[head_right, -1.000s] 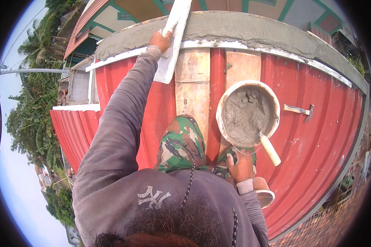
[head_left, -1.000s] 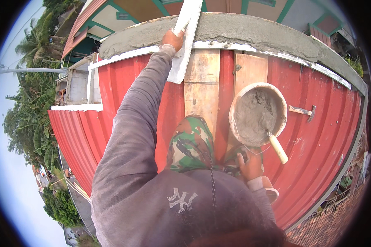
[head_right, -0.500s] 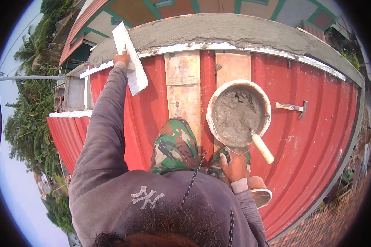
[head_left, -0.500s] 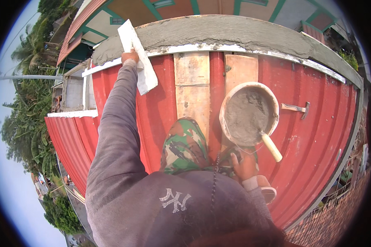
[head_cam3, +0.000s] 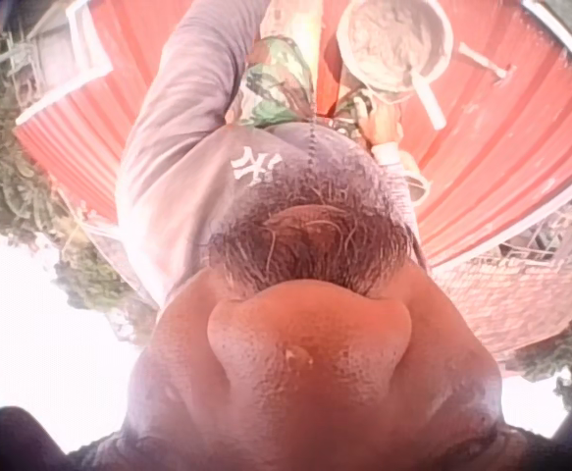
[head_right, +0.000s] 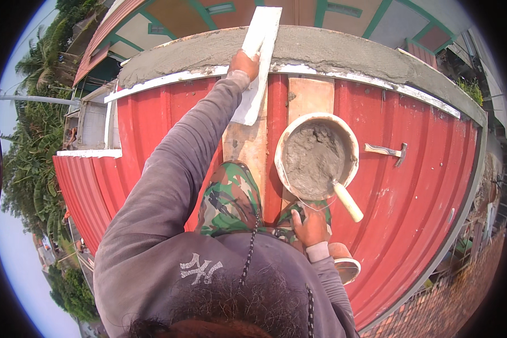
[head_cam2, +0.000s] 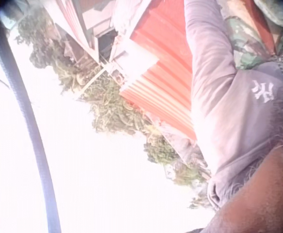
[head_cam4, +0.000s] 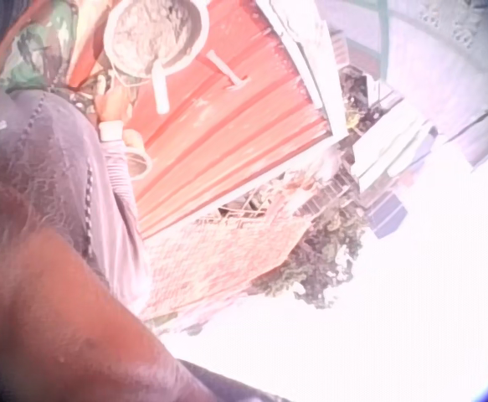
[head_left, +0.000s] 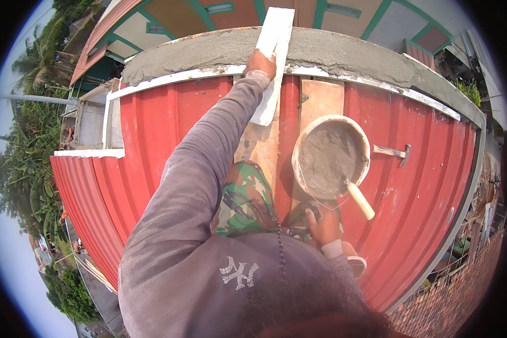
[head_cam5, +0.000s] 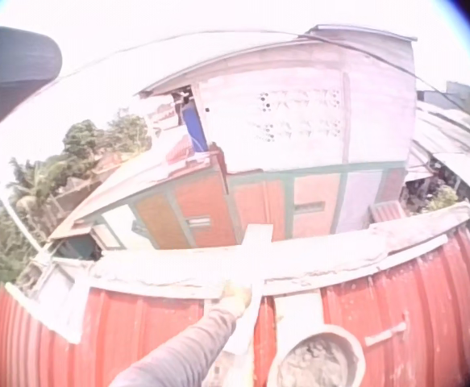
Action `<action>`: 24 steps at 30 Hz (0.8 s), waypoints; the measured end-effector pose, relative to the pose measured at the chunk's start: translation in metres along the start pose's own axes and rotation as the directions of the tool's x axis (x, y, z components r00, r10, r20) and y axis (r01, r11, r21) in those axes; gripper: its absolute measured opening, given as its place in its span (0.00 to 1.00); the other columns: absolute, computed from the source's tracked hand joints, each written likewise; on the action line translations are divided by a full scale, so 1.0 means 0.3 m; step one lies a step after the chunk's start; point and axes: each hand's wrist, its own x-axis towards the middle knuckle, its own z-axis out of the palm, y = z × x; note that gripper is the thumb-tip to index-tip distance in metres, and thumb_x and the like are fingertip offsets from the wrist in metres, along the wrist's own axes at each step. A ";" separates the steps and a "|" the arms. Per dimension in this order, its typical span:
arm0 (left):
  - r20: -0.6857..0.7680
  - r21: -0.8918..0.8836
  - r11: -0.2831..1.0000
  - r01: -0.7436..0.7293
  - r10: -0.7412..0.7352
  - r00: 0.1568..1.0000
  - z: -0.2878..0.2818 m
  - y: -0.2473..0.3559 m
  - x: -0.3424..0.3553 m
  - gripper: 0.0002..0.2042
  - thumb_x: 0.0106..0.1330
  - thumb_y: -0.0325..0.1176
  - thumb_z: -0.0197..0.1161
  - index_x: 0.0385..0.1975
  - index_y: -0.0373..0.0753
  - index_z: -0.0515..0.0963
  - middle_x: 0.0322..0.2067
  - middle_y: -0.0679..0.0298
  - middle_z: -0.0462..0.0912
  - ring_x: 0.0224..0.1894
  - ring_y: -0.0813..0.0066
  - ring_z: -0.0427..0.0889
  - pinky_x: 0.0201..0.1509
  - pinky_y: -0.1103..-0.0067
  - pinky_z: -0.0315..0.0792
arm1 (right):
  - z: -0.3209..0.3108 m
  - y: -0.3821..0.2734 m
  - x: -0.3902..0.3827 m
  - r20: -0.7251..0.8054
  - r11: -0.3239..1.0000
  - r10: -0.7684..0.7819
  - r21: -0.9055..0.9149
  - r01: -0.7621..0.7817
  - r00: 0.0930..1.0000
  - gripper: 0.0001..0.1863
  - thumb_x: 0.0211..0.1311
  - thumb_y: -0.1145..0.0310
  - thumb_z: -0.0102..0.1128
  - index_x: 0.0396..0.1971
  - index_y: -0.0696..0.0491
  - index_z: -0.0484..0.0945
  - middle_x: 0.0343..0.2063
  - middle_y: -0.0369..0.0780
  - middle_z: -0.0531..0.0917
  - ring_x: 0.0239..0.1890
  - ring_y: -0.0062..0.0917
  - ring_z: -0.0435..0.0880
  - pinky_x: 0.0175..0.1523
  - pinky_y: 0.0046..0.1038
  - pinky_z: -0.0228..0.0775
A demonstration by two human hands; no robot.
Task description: The person applies wet mortar to the concrete edge of a red corrugated metal roof using a trowel and smooths the surface with a white flat finishing tool.
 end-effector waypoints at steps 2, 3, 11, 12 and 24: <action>0.065 -0.046 0.997 -0.066 0.069 0.996 0.012 0.062 -0.069 0.26 0.72 0.48 0.66 0.57 0.31 0.78 0.54 0.41 0.85 0.59 0.42 0.83 0.63 0.59 0.77 | 0.003 -0.002 -0.005 0.023 0.998 -0.034 0.052 0.032 0.999 0.16 0.64 0.62 0.69 0.45 0.58 0.86 0.39 0.52 0.87 0.45 0.50 0.85 0.54 0.46 0.75; 0.077 -0.033 0.997 -0.076 0.078 0.994 0.021 0.086 -0.100 0.26 0.71 0.48 0.67 0.57 0.31 0.78 0.54 0.41 0.85 0.59 0.43 0.83 0.64 0.59 0.77 | 0.003 -0.001 -0.008 0.035 0.996 -0.050 0.077 0.047 0.998 0.16 0.63 0.63 0.69 0.45 0.58 0.86 0.38 0.51 0.87 0.45 0.50 0.85 0.53 0.45 0.75; -0.290 -0.601 0.799 -0.022 -0.193 0.937 0.047 -0.064 -0.371 0.32 0.74 0.39 0.62 0.66 0.19 0.60 0.63 0.32 0.72 0.65 0.39 0.75 0.68 0.60 0.71 | -0.105 -0.090 -0.104 0.006 0.956 -0.169 0.242 0.162 0.986 0.14 0.65 0.69 0.69 0.47 0.59 0.85 0.36 0.46 0.87 0.39 0.39 0.88 0.48 0.35 0.78; -0.193 -0.715 0.699 0.015 -0.219 0.956 -0.017 -0.082 -0.426 0.32 0.75 0.37 0.61 0.66 0.18 0.57 0.62 0.30 0.71 0.66 0.39 0.75 0.67 0.61 0.72 | -0.141 -0.112 -0.115 -0.021 0.943 -0.148 0.298 0.147 0.989 0.13 0.65 0.70 0.69 0.47 0.59 0.85 0.35 0.46 0.87 0.38 0.37 0.89 0.47 0.34 0.78; 0.291 -0.874 0.045 0.483 -0.748 0.597 0.068 -0.405 -0.416 0.29 0.74 0.48 0.64 0.60 0.27 0.69 0.56 0.54 0.82 0.45 0.61 0.86 0.37 0.64 0.80 | -0.417 -0.086 0.164 -0.112 0.778 -0.129 -0.628 0.031 0.985 0.23 0.65 0.53 0.69 0.47 0.58 0.85 0.46 0.48 0.83 0.50 0.44 0.81 0.52 0.45 0.74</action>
